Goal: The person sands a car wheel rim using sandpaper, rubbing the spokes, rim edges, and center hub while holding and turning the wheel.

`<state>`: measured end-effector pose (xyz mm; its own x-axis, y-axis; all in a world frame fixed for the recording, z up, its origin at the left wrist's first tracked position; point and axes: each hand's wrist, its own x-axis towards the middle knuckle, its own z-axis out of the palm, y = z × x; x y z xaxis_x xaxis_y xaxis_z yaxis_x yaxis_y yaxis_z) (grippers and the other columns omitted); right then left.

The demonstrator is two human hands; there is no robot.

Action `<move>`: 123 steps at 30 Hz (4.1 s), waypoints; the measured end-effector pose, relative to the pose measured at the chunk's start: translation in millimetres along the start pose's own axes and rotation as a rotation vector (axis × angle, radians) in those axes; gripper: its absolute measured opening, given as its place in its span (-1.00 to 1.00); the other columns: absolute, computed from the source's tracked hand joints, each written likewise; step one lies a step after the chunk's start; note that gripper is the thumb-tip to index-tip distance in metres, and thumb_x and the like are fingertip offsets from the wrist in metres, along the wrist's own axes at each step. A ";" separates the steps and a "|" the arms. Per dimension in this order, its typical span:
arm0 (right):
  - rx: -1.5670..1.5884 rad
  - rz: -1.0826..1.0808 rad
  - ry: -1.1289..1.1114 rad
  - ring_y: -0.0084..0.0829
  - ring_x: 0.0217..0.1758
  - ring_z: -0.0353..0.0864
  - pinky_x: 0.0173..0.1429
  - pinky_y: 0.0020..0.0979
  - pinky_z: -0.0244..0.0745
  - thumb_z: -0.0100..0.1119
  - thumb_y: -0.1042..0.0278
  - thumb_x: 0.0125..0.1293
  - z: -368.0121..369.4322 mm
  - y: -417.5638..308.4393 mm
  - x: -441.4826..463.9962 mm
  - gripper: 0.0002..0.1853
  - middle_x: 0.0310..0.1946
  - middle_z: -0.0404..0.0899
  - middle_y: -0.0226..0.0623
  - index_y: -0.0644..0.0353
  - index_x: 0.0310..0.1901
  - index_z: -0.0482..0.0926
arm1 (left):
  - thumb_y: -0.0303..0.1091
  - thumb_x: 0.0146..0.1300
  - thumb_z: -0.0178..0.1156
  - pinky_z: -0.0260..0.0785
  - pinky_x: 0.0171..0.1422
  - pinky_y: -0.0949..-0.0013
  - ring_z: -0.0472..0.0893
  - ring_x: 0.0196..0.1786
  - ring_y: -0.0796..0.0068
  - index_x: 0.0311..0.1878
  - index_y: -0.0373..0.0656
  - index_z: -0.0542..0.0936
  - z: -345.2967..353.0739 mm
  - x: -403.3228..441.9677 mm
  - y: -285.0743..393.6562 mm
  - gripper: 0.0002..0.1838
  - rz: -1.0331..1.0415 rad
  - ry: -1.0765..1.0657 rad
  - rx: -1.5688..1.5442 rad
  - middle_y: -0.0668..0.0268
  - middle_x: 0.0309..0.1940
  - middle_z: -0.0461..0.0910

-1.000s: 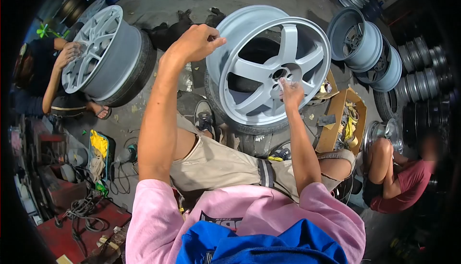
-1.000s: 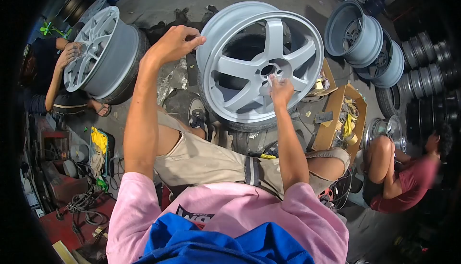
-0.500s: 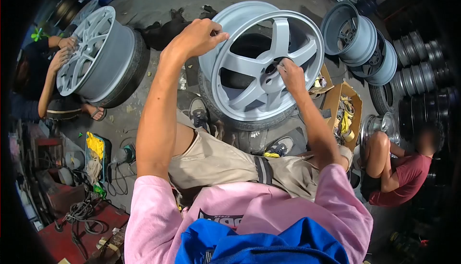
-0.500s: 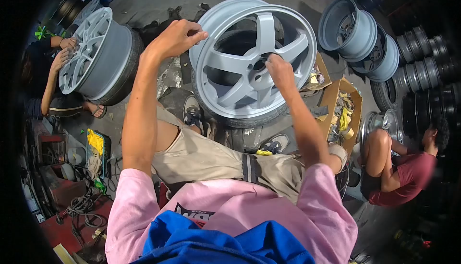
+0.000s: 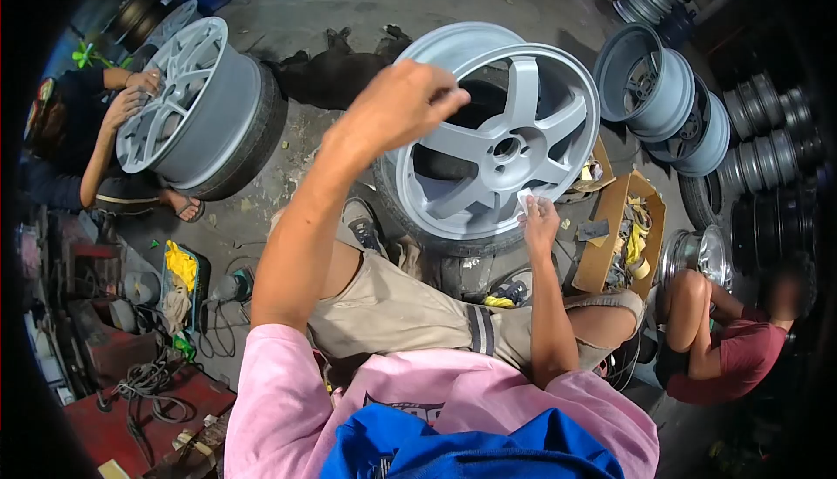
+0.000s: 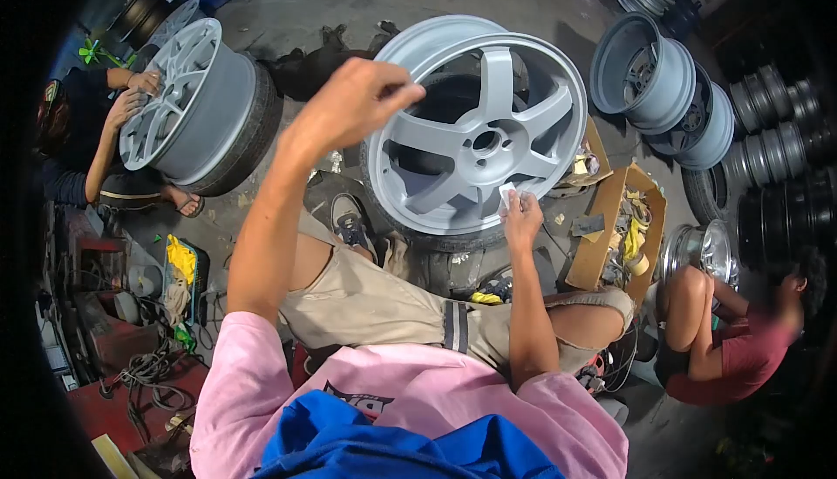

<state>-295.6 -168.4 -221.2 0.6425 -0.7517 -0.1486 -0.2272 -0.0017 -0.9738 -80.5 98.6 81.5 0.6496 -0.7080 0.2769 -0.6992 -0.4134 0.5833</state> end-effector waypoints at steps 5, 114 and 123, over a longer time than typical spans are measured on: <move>-0.056 -0.168 -0.006 -0.60 -0.52 0.53 -0.45 -0.47 0.39 0.22 0.36 0.60 16.0 -26.6 -14.1 -0.78 -0.36 0.70 -0.30 0.31 0.11 0.56 | -0.20 0.42 0.37 0.57 0.19 0.03 0.73 -0.01 -0.04 -0.10 -0.27 0.77 64.6 -17.9 5.5 -0.72 0.123 -0.219 0.017 -0.02 -0.07 0.74; -0.913 -1.228 -0.487 -0.14 -0.41 0.79 -0.29 -0.15 0.64 0.19 0.34 0.45 74.7 -249.6 38.0 -0.81 -0.38 0.77 -0.03 0.27 -0.11 0.69 | -0.05 0.45 0.34 0.58 0.00 -0.01 0.76 -0.23 -0.08 0.00 -0.22 0.82 -36.8 -21.4 -76.2 -0.61 -0.331 -0.149 0.066 -0.09 -0.34 0.76; -0.828 -0.541 -0.716 0.03 -0.39 0.73 -0.23 -0.14 0.61 0.24 0.28 0.50 86.5 -242.1 38.6 -0.77 -0.37 0.68 0.00 0.31 -0.16 0.68 | -0.02 0.47 0.33 0.57 -0.05 0.05 0.74 -0.29 0.00 0.03 -0.27 0.79 -36.5 -17.8 -65.5 -0.56 -0.337 -0.201 0.073 -0.07 -0.38 0.74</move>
<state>-152.6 -140.0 -5.9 0.9972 0.0094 -0.0737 -0.0347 -0.8178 -0.5745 -35.4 159.1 66.3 0.7799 -0.6207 -0.0799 -0.4808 -0.6760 0.5584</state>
